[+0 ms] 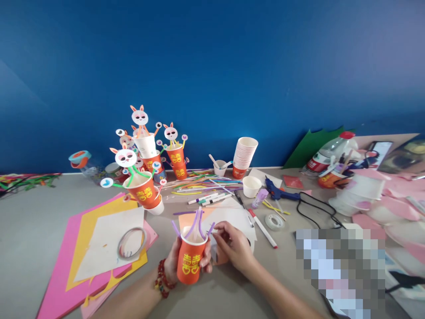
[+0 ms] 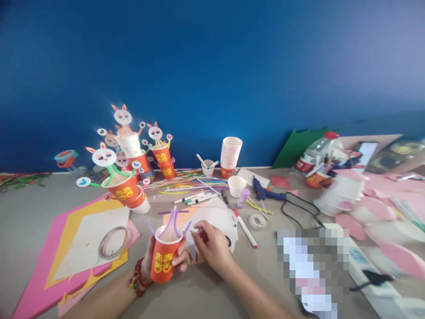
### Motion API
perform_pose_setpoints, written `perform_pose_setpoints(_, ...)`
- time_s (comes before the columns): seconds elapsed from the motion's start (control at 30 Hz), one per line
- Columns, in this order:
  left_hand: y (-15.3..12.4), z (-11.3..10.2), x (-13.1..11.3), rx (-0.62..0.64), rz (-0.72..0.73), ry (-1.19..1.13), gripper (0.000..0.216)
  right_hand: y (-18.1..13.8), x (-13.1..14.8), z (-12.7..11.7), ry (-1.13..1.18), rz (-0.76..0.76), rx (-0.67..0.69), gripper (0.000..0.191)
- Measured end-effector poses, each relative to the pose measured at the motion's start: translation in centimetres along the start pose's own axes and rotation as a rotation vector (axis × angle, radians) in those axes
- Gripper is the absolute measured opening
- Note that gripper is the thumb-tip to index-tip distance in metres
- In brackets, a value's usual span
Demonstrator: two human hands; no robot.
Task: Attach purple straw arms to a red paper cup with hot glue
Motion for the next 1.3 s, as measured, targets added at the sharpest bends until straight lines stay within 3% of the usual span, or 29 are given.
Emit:
perform_pose_setpoints(0.23, 0.2, -0.5, -0.1, -0.042, -0.011, -0.011, 0.068, 0.7, -0.9, 0.7, -0.067, 0.005, 0.071, 0.008)
perform_pose_setpoints(0.43, 0.2, -0.5, -0.5, -0.095, -0.015, -0.058, 0.066, 0.5, -1.8, 0.7, 0.019, 0.038, 0.014, 0.016)
perform_pose_setpoints(0.67, 0.3, -0.9, -0.3, -0.086, -0.014, -0.07, 0.069, 0.3, 1.8, -0.2, 0.199, -0.073, -0.064, 0.013)
perform_pose_setpoints(1.0, 0.1, -1.3, 0.1, -0.121, -0.062, 0.021, 0.072, 0.4, 4.4, -0.9, 0.036, -0.169, -0.056, 0.006)
perform_pose_setpoints(1.2, 0.4, -1.2, -0.1, -0.121, -0.022, 0.029, 0.069, 0.7, 3.0, -0.8, 0.155, 0.004, -0.019, 0.013)
perform_pose_setpoints(1.3, 0.4, -1.1, -0.3, -0.101, 0.011, -0.007, 0.068, 0.9, 1.8, -2.0, 0.311, 0.092, -0.116, 0.018)
Point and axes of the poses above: each hand's wrist, its own y-axis towards the middle knuckle, its own z-axis out of the palm, x = y × z, the point moved 7 cm from there along y, towards the middle knuckle, and after that the axes turned 8 degrees about -z, right-handed, at the moved point
